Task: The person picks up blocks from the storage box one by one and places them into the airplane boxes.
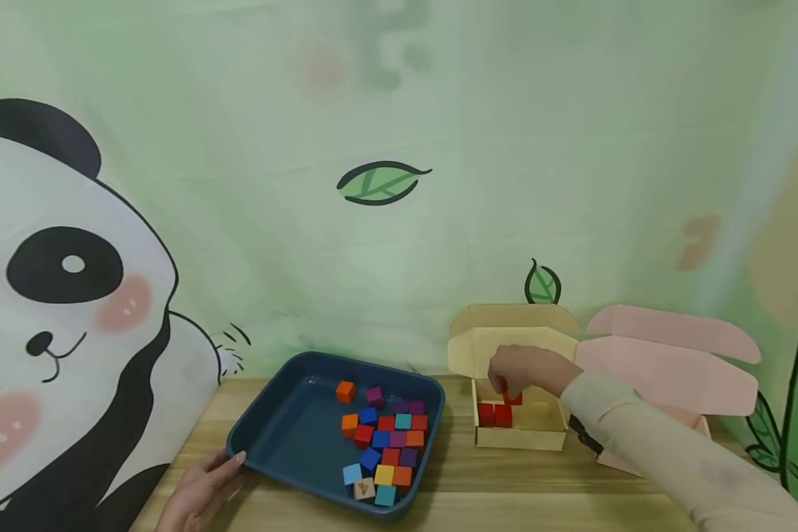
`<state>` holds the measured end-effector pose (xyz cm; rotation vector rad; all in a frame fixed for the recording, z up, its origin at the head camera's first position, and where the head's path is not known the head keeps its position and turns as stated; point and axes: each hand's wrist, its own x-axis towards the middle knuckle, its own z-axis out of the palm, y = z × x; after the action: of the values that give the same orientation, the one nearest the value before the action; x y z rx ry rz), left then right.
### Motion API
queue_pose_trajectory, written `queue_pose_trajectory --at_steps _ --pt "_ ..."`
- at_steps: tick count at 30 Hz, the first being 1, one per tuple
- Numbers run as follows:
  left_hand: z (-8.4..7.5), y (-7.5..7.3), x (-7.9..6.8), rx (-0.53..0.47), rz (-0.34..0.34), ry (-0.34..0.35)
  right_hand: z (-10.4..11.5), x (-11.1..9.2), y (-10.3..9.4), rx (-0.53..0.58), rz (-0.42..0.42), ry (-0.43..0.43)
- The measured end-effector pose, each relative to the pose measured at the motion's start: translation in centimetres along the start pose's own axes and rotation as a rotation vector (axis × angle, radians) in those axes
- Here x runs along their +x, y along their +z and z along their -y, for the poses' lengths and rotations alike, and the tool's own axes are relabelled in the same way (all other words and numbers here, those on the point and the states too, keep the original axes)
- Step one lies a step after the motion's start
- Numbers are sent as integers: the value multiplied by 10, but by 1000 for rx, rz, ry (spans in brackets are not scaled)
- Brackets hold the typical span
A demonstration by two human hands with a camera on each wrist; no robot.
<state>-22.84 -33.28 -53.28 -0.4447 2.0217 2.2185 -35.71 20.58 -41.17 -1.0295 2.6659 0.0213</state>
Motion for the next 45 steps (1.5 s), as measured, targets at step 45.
queue_pose_trajectory --at_steps 45 --pt "1 -1 1 -3 4 -23 -4 7 26 19 -107 -69"
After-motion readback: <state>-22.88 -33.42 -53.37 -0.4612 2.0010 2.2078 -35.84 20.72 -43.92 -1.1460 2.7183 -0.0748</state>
